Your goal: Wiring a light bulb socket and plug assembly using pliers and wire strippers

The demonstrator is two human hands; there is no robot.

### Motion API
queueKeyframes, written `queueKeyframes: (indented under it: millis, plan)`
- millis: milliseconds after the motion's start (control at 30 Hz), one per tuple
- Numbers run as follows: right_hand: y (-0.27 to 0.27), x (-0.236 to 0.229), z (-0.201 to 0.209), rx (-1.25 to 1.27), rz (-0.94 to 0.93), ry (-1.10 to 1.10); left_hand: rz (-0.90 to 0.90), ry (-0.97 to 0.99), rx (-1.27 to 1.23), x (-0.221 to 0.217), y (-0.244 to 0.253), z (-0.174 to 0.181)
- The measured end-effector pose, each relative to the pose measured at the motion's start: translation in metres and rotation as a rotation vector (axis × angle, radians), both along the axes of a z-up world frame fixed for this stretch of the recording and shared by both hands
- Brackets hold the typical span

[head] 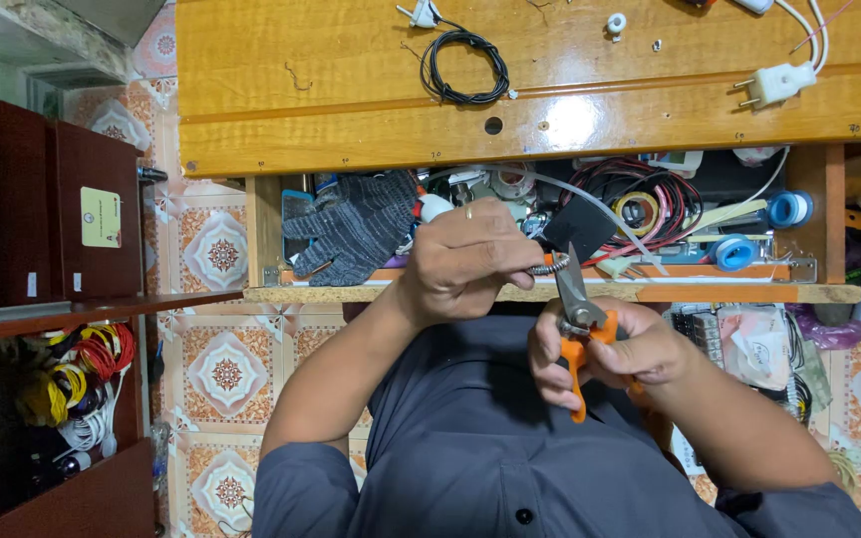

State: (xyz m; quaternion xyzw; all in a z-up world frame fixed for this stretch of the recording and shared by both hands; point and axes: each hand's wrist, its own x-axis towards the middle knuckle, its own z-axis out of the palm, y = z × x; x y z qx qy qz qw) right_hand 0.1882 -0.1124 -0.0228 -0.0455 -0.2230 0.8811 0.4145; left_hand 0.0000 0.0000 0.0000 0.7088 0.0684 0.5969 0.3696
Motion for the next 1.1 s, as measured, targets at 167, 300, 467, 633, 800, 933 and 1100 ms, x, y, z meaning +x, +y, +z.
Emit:
queueKeyframes:
  millis: [167,300,467,633,800,933,1100]
  plan:
    - [-0.002,-0.006,-0.012,-0.027,0.057,0.124,-0.039,-0.076,-0.060,0.008,-0.002,-0.011]
    - [-0.007,-0.010,-0.016,-0.047,0.089,0.241,-0.050,-0.150,-0.129,0.015,-0.007,-0.009]
    - [-0.007,-0.017,-0.019,-0.018,0.096,0.314,-0.070,-0.200,-0.156,0.023,-0.009,-0.012]
    - [-0.010,-0.019,-0.017,-0.031,0.058,0.341,-0.077,-0.198,-0.147,0.029,-0.009,-0.017]
    - [0.002,-0.010,0.010,0.019,-0.186,-0.029,-0.027,-0.157,-0.057,0.029,-0.009,-0.010]
    - [0.014,0.003,0.019,0.107,-0.414,-0.301,0.076,-0.101,-0.021,0.015,-0.006,0.002]
    - [0.033,0.032,0.014,0.327,-0.615,-1.043,0.282,0.040,-0.003,0.005,-0.001,0.023]
